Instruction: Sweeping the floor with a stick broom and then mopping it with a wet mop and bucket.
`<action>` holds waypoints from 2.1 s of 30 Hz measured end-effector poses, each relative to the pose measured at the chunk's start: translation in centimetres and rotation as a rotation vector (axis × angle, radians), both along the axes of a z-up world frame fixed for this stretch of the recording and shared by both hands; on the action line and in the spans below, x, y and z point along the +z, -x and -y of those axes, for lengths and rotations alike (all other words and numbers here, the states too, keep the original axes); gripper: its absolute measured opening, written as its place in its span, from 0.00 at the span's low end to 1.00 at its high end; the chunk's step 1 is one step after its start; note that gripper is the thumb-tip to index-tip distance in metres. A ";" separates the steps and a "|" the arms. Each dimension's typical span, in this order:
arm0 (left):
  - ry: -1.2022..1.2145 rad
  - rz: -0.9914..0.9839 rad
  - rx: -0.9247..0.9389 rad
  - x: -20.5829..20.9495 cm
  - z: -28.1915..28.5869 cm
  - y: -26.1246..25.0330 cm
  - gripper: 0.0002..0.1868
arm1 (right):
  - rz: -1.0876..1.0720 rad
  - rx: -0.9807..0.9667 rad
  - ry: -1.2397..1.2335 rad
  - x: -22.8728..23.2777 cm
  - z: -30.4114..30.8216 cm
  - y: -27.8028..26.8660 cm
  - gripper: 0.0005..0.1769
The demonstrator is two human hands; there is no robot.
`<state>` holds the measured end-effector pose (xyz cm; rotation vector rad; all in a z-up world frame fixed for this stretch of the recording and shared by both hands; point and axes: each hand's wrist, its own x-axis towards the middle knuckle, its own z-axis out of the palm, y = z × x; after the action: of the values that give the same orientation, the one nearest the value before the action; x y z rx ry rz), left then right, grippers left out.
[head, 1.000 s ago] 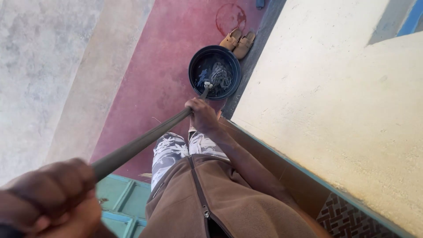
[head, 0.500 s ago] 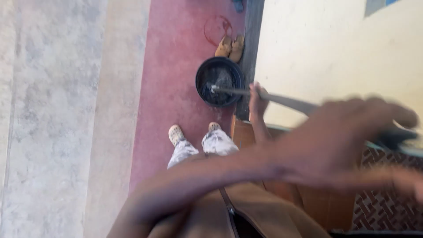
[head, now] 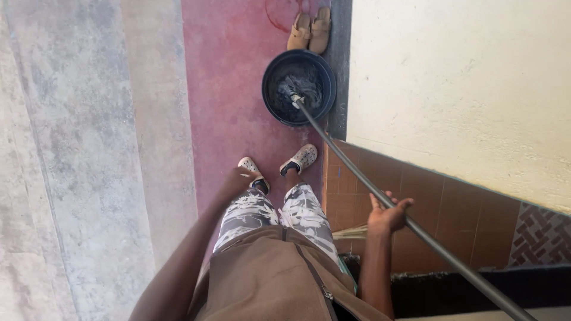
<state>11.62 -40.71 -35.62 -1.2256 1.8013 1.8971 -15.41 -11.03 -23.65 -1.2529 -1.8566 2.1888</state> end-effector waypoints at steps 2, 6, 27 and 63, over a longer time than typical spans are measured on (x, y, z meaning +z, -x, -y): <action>0.004 0.323 0.137 -1.0 2.6 -4.0 0.18 | 0.105 -0.028 0.085 -3.3 0.0 -0.2 0.16; 0.068 0.351 0.207 0.0 4.6 -3.5 0.22 | 0.172 0.007 0.152 -8.3 0.2 1.5 0.11; -0.688 0.248 0.437 -26.4 -5.3 21.3 0.14 | 0.546 -0.300 0.385 -12.6 -6.6 -10.3 0.46; -0.329 0.445 0.433 -36.4 11.0 24.6 0.11 | 0.677 1.551 -0.726 -36.4 21.0 6.2 0.21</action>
<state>-12.94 -51.70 -72.00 -1.8287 1.0129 1.8238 -21.62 -32.05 -60.08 -0.2346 -4.1699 0.6055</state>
